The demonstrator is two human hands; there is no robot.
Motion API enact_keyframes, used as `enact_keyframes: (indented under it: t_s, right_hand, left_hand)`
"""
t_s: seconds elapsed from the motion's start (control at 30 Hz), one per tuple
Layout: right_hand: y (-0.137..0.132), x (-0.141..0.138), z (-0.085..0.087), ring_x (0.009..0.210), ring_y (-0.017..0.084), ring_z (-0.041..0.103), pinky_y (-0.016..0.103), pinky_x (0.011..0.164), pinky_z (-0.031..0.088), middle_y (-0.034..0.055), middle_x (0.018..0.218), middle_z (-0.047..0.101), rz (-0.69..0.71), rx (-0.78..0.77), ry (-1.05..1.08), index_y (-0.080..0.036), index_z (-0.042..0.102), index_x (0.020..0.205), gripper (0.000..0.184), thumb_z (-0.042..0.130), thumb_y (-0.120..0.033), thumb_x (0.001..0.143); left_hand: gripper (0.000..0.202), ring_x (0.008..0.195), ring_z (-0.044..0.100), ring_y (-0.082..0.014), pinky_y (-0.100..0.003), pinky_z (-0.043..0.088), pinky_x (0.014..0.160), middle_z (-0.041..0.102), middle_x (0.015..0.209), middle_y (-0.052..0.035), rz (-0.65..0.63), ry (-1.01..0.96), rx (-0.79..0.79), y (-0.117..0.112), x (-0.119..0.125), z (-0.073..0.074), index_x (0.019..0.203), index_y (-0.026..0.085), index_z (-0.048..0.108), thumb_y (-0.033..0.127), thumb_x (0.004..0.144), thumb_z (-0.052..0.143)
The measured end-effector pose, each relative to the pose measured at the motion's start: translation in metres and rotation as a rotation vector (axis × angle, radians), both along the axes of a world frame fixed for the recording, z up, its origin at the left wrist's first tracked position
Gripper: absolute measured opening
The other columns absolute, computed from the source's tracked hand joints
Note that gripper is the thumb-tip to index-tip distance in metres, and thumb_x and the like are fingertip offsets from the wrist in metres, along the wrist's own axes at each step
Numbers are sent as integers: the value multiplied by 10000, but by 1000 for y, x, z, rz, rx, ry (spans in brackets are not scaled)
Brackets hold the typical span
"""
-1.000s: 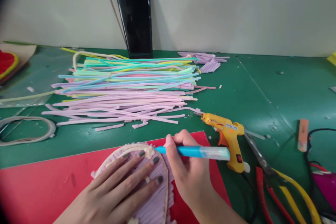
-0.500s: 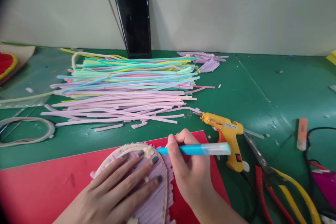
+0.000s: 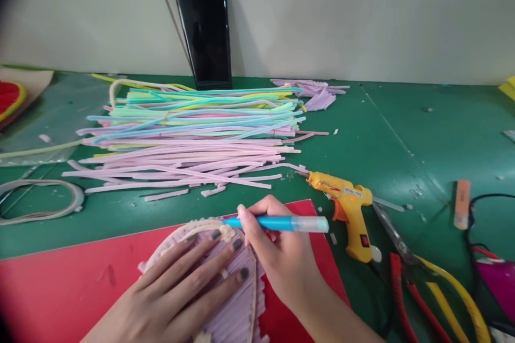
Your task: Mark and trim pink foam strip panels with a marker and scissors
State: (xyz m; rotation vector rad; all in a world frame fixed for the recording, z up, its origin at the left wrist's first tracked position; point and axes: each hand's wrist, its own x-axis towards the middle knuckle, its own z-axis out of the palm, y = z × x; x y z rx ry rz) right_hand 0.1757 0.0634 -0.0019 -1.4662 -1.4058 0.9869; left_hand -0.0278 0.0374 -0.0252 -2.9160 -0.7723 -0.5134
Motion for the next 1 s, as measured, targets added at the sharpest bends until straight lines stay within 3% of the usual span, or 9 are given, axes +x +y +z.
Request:
enact_keyframes:
  t_s: [0.13,0.3,0.43,0.67,0.83,1.0]
  right_hand:
    - [1,1,-1,437,69,418,189,438,354,-71,488,437,-68,-10,-5,-204,470,623,334,554,-314,926]
    - [-1,0,-2,464,74,436,193,454,365,-64,514,446,-40,-3,-12,-204,476,638,318,553,-310,928]
    - [-5,1,-2,453,70,350,192,428,314,-75,517,342,-106,95,-51,-208,393,620,346,519,-250,939]
    - [-9,3,-2,520,86,409,226,505,354,-54,561,397,-39,211,-189,-199,425,638,304,524,-174,925]
    - [-12,4,-2,520,91,383,233,487,327,-50,568,386,-70,230,-178,-198,435,651,286,506,-145,924]
    - [-13,4,-1,535,99,390,246,514,351,-45,578,390,-8,241,-153,-200,455,663,263,527,-115,901]
  left_hand:
    - [584,1319,456,-294,-479,133,1196,521,1438,-33,-10,45,-8,2,1,5,1412,255,485,569,920,451]
    - [570,1312,467,-281,-455,211,1181,534,1426,-26,-3,13,19,1,0,1,1399,262,501,573,926,436]
    - [578,1304,478,-281,-459,214,1177,532,1428,-33,-3,-6,14,2,0,2,1397,257,503,587,932,408]
    - [540,1286,505,-257,-416,263,1160,548,1412,9,-5,87,-23,4,0,18,1382,288,515,565,921,465]
    - [533,1309,483,-243,-391,267,1166,523,1435,26,12,68,-89,3,-1,16,1397,301,493,553,929,458]
    - [576,1334,451,-279,-433,295,1155,495,1460,-18,-8,91,-83,3,-1,14,1424,266,462,554,925,470]
